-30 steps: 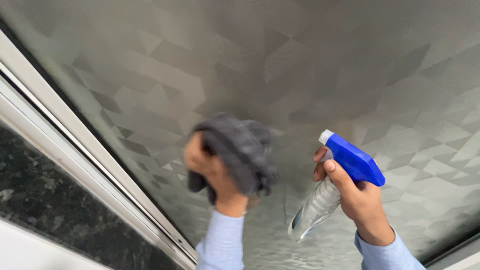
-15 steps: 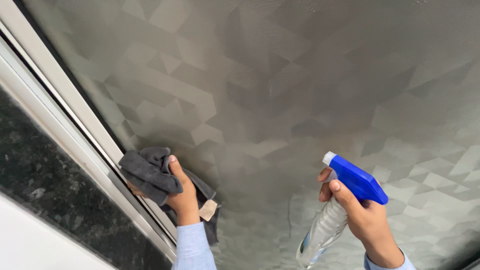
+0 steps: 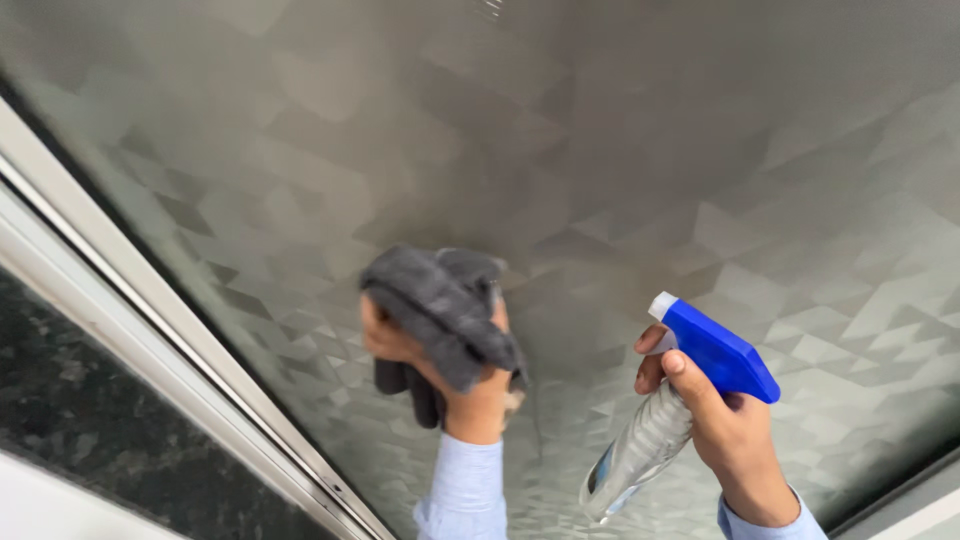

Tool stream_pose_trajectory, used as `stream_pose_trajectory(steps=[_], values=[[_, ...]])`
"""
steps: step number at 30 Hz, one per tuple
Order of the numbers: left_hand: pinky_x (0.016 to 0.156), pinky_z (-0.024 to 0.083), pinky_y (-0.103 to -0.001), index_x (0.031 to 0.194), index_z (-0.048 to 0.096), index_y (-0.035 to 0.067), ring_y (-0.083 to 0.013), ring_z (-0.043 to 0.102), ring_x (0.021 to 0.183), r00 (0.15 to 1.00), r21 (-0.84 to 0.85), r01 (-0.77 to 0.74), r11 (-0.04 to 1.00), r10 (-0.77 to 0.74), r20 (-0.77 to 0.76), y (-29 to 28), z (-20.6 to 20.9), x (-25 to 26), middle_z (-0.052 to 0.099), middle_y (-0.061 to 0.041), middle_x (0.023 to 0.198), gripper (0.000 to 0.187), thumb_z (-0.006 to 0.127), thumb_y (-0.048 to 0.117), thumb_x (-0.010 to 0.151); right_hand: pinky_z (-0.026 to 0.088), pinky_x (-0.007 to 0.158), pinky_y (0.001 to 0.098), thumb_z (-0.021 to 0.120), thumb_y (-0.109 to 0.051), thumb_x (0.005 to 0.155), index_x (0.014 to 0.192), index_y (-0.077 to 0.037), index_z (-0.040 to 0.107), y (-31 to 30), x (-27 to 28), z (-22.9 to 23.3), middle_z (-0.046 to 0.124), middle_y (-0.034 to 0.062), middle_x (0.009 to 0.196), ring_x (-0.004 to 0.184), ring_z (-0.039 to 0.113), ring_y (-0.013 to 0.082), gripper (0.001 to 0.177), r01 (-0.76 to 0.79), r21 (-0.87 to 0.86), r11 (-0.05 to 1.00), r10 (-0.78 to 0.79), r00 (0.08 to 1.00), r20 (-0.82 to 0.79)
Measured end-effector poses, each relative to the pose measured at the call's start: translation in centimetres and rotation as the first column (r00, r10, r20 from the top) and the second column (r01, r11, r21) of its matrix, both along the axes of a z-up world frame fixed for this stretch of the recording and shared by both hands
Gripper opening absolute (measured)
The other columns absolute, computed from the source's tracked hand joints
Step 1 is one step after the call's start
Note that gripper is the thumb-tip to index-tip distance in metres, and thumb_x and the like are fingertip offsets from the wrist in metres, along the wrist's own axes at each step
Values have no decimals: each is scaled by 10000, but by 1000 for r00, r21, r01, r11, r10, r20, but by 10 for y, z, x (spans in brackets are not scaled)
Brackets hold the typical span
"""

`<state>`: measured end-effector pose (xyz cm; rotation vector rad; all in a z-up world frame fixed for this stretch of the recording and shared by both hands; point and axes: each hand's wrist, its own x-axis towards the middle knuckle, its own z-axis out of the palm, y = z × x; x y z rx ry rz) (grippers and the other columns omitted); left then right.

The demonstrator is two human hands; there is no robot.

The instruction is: The person sprays a frosted glass shower door with a blue spray bottle and wipes it with a gray cloth. The person repeatedly sprays and wipes different sections of the door, moving the cloth in circular and linear motions.

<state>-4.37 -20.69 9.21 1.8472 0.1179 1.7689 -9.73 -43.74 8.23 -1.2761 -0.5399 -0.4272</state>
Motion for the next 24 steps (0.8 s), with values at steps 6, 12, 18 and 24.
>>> stream_pose_trajectory(steps=[6,12,18,24], values=[[1135,346,-519,1416,467,117,-355,395,1324,999,209,11,978,-4,-34,-90,13,-5,407,-175,1455,542,624,457,1023,530,765,364,641,-156,1009,1199,79,623,-33,7,-4,673,148,1061,823,652,207,303,10,110,994,-13,1000,20],[1116,323,-535,1412,463,149,-337,361,1294,1000,300,-1,954,6,-18,-122,16,-2,399,-154,1435,480,552,455,1053,531,785,374,646,-165,1013,1160,94,621,-62,10,-6,659,150,1016,847,648,225,299,-6,138,990,0,999,48],[1119,318,-534,1377,504,132,-338,364,1286,998,318,42,947,-25,-57,-116,12,-2,400,-149,1443,481,558,459,1028,516,788,376,646,-180,1023,1150,96,622,-74,12,-7,626,142,874,833,632,236,305,-31,155,987,21,998,67],[1164,291,-554,1403,485,82,-378,338,1358,998,270,48,962,-34,-57,-97,2,-6,362,-188,1497,587,613,482,993,511,783,373,640,-174,1020,1140,96,617,-74,13,-12,627,140,874,826,631,236,296,-55,150,987,46,997,59]])
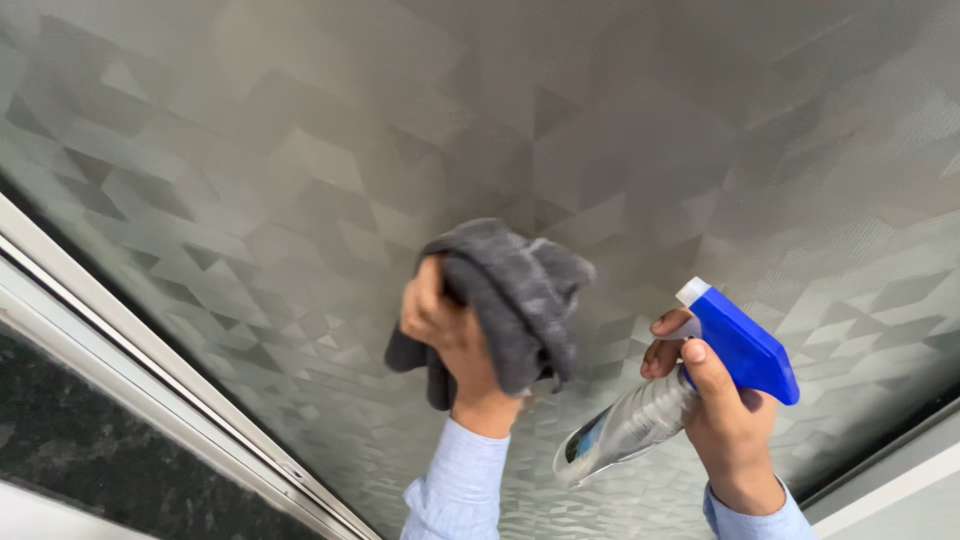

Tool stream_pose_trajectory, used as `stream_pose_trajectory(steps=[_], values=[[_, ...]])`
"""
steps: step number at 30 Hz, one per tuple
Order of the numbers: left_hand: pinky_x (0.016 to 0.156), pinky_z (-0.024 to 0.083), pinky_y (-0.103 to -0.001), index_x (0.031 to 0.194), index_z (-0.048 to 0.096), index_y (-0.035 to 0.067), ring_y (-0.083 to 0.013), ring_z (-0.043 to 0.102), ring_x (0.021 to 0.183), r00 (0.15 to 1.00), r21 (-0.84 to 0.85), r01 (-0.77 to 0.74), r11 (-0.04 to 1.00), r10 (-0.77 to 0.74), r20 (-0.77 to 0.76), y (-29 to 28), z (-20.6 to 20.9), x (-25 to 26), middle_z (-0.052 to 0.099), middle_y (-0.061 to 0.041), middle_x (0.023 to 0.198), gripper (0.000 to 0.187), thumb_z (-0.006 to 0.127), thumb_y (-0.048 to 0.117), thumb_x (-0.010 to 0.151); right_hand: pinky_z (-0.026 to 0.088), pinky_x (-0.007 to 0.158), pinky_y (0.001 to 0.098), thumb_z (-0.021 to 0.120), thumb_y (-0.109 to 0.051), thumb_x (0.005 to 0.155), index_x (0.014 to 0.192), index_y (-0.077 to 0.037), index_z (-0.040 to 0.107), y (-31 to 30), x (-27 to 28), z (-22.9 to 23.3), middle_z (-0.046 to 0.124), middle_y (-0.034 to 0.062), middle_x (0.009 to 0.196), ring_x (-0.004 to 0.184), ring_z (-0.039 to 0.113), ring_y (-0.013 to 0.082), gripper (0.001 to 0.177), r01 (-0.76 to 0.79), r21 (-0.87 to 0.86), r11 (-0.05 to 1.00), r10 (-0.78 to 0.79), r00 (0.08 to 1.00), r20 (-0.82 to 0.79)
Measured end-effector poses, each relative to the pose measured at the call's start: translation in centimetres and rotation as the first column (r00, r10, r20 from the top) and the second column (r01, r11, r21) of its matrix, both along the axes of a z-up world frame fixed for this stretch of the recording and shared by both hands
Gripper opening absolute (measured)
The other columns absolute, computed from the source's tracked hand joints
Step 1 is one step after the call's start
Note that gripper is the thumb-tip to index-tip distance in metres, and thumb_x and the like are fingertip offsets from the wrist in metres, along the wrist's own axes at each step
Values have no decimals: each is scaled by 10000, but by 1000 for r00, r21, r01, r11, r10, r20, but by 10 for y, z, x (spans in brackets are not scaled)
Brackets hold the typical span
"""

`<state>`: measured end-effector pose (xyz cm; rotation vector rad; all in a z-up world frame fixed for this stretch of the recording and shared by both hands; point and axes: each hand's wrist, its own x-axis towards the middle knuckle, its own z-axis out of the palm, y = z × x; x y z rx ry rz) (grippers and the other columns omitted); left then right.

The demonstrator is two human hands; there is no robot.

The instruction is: The person sprays a frosted glass shower door with a blue spray bottle and wipes it with a gray cloth. The person repeatedly sprays and wipes different sections of the door, moving the cloth in circular and linear motions.

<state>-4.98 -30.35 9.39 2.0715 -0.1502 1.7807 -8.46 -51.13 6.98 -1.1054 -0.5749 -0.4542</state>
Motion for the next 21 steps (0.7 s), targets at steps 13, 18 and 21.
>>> stream_pose_trajectory(steps=[13,18,21], values=[[1158,337,-462,1387,460,-114,-321,420,1364,986,-383,154,911,-164,6,108,-71,15,469,-210,1424,705,591,465,1007,536,760,362,647,-163,987,1187,75,625,22,-2,1,675,139,1045,810,649,199,311,78,-71,994,-81,996,-45],[1152,406,-376,1356,557,-117,-272,552,1319,934,-543,355,761,-315,168,130,-88,41,580,-207,1454,394,544,192,1111,546,775,365,648,-160,989,1193,73,625,17,1,4,675,136,1067,828,654,194,311,106,-38,994,-107,994,-28],[1142,424,-368,1353,565,-116,-258,566,1302,925,-565,378,733,-323,199,129,-90,41,588,-197,1448,377,543,178,1117,528,794,371,653,-157,1032,1194,95,647,14,2,4,666,159,922,847,658,217,300,105,-57,993,-108,993,-51]])
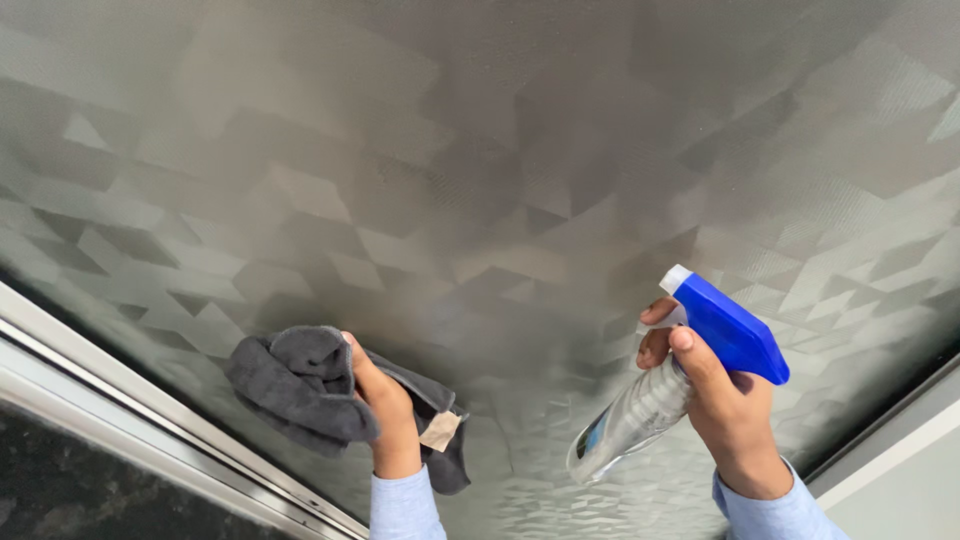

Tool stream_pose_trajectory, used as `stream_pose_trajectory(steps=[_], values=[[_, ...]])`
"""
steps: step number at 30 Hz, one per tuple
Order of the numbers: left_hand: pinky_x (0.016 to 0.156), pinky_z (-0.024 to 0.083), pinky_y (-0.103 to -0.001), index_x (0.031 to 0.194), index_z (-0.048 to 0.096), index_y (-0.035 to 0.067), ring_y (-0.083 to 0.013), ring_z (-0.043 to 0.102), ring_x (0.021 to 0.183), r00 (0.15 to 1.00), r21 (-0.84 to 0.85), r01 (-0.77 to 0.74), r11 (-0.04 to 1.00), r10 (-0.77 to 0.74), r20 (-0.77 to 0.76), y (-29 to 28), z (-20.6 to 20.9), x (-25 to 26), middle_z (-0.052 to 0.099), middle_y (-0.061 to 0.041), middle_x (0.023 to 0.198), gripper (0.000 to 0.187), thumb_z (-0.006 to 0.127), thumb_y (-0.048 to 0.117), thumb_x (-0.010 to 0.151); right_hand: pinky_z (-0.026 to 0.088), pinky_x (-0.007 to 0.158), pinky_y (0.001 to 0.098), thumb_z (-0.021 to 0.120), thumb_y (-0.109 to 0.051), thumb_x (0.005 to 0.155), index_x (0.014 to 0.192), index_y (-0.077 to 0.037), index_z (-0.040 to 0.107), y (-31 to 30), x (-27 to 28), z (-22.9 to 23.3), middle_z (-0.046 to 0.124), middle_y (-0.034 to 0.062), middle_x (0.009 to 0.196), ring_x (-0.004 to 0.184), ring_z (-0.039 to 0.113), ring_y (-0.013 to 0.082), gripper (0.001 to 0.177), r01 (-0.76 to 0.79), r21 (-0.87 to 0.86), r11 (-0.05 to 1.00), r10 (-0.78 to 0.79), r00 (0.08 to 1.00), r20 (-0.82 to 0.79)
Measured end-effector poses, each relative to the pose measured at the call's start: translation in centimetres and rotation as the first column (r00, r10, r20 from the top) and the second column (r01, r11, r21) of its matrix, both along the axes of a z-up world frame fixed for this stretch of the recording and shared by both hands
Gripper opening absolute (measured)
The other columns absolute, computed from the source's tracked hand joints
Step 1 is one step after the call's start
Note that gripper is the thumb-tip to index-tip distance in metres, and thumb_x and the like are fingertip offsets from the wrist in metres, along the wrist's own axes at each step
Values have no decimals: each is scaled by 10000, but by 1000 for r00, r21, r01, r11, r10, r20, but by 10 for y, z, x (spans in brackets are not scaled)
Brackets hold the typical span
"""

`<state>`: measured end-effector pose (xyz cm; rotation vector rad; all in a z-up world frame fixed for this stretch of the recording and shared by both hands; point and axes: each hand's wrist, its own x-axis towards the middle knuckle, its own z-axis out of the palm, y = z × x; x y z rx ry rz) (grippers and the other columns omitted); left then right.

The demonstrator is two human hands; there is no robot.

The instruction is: The person sprays a frosted glass shower door with a blue spray bottle and wipes it with a gray cloth. The person repeatedly sprays and wipes different sections of the door, moving the cloth in circular and linear motions.

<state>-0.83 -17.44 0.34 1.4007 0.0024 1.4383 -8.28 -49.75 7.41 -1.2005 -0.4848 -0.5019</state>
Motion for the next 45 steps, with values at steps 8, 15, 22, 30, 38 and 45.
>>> stream_pose_trajectory(steps=[8,15,22,30,38,45], values=[[1139,421,-376,1354,566,-98,-265,547,1310,979,190,-188,964,199,-38,-50,21,-7,566,-193,1448,405,545,222,1109,546,754,374,648,-168,1001,1213,84,621,0,4,-2,673,157,1072,812,653,212,331,14,0,1000,-14,1000,4],[1140,405,-395,1355,559,-83,-274,519,1313,970,403,-202,893,238,-40,-94,38,-27,539,-189,1447,430,558,261,1098,556,744,387,650,-164,1000,1206,85,610,-1,9,-5,672,158,1070,799,653,226,326,-14,28,999,14,1000,19],[1140,389,-415,1356,552,-68,-284,490,1316,973,467,-139,873,207,-98,-100,-3,-35,512,-186,1447,456,571,300,1087,557,759,383,630,-143,1026,1225,98,617,3,10,-9,668,158,923,802,666,226,312,-22,3,1000,22,1000,0],[1141,370,-437,1357,544,-50,-294,458,1320,972,479,-65,876,164,-168,-94,-71,-23,481,-182,1446,487,586,344,1075,562,765,364,612,-98,1004,1336,79,575,23,14,-29,677,150,1125,830,676,204,378,-20,-65,998,18,999,-28],[1142,351,-460,1359,536,-32,-305,426,1324,972,506,-28,862,142,-189,-92,-82,-27,450,-178,1445,518,601,388,1063,552,792,357,610,-99,1033,1323,77,588,28,8,-32,677,150,1135,851,667,199,340,-8,-69,998,6,1000,-23],[1142,335,-479,1360,529,-17,-314,397,1328,974,540,-69,839,174,-146,-99,-37,-30,423,-174,1445,547,614,427,1052,552,805,368,603,-96,1046,1307,85,594,35,6,-18,671,163,1138,868,670,213,317,26,-78,997,-28,999,-35]])
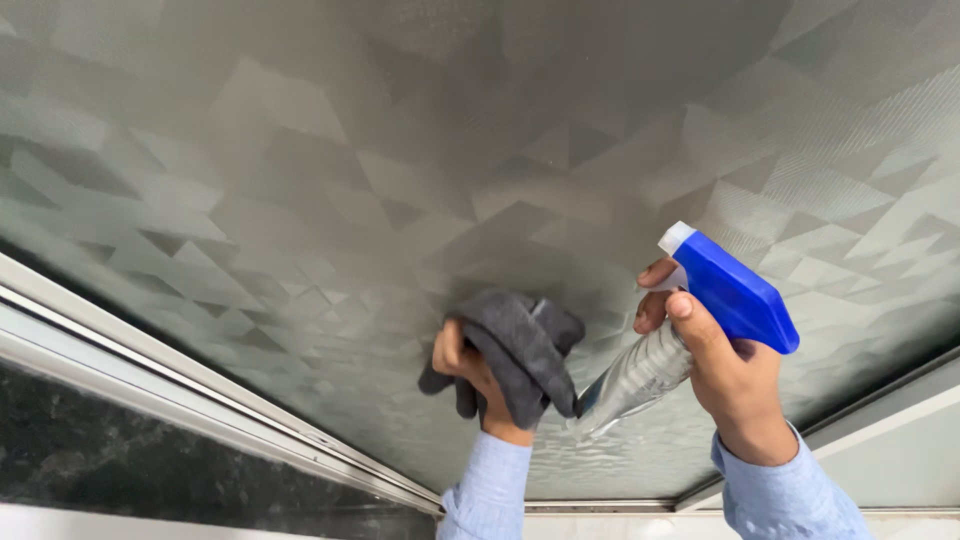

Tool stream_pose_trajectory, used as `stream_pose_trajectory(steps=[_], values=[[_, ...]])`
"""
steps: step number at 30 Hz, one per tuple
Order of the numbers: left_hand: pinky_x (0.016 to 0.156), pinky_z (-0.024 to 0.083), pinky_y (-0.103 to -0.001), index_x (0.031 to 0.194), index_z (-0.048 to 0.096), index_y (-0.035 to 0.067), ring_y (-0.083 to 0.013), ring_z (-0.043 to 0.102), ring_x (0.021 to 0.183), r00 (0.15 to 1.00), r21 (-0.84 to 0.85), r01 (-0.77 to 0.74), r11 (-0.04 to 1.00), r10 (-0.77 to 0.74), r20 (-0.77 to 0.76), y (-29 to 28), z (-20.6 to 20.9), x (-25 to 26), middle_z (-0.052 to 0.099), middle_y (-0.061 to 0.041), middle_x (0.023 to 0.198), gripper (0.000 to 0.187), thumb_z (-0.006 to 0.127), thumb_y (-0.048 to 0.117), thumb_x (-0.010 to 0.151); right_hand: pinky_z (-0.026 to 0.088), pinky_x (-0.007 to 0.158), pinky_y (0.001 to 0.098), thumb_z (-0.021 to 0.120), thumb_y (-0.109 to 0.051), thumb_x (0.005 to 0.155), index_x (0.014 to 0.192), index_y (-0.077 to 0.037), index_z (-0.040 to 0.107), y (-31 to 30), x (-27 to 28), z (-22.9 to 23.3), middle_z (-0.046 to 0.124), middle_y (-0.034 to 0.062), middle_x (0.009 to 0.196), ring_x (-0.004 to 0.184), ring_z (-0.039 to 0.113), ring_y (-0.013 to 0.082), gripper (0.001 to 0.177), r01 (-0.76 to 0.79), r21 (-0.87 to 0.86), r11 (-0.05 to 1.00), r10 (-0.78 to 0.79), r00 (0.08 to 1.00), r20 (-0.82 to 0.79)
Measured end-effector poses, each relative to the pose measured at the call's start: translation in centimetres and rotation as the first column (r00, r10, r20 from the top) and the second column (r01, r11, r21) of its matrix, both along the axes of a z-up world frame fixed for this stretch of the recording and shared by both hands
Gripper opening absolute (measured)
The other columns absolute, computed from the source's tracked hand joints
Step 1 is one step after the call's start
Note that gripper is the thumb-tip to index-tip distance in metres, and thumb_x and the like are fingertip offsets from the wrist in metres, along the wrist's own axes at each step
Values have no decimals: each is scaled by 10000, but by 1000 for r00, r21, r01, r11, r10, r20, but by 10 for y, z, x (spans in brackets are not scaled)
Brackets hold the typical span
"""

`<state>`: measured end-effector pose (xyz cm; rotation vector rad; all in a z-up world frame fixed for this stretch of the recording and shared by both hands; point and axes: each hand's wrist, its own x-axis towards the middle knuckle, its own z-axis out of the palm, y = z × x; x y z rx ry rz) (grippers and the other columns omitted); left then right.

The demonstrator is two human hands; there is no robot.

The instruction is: The person sprays a frosted glass shower door with a blue spray bottle and wipes it with a gray cloth. The person repeatedly sprays and wipes different sections of the door, moving the cloth in circular and linear motions.

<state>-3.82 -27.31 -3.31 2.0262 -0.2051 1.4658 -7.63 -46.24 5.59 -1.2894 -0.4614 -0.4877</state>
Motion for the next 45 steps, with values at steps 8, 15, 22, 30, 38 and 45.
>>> stream_pose_trajectory(steps=[8,15,22,30,38,45], values=[[1143,316,-502,1361,521,1,-324,365,1331,993,81,-92,992,86,81,-8,71,2,392,-170,1444,580,629,471,1040,557,821,372,638,-164,1046,1377,62,563,-4,0,16,663,159,1190,878,662,206,407,-30,50,998,26,997,73],[1143,300,-521,1362,514,16,-334,337,1335,979,123,-171,978,155,130,-10,117,0,365,-166,1443,609,642,510,1029,547,779,365,651,-232,1073,1330,65,594,-15,-6,42,679,164,1133,894,661,221,397,73,9,997,-73,994,85],[1134,289,-542,1347,531,25,-346,332,1350,967,147,-216,965,191,170,-14,152,-2,357,-169,1445,633,678,533,998,576,757,367,645,-270,1066,1257,45,609,-24,-5,56,675,131,1099,845,676,212,370,81,59,995,-86,992,94],[1175,252,-586,1386,504,76,-427,320,1397,987,81,40,996,-52,151,-23,169,-36,325,-243,1523,663,758,433,888,547,775,373,692,-150,977,1194,74,615,-33,-8,55,649,145,910,853,671,237,321,-60,24,998,57,994,96],[1121,376,-541,1349,574,64,-471,431,1351,940,19,340,940,-339,-32,-40,200,-79,386,-284,1488,640,813,275,794,568,792,423,652,-180,947,1200,125,621,-39,-31,38,681,212,1012,885,692,289,398,-287,130,949,281,958,62],[1032,522,-427,1201,682,80,-400,605,1294,779,-41,610,791,-609,-149,-65,224,-93,594,-212,1345,397,774,155,822,541,962,450,632,-203,980,1271,150,580,-49,-25,10,665,246,1220,1063,676,330,461,-281,298,912,234,955,182]])
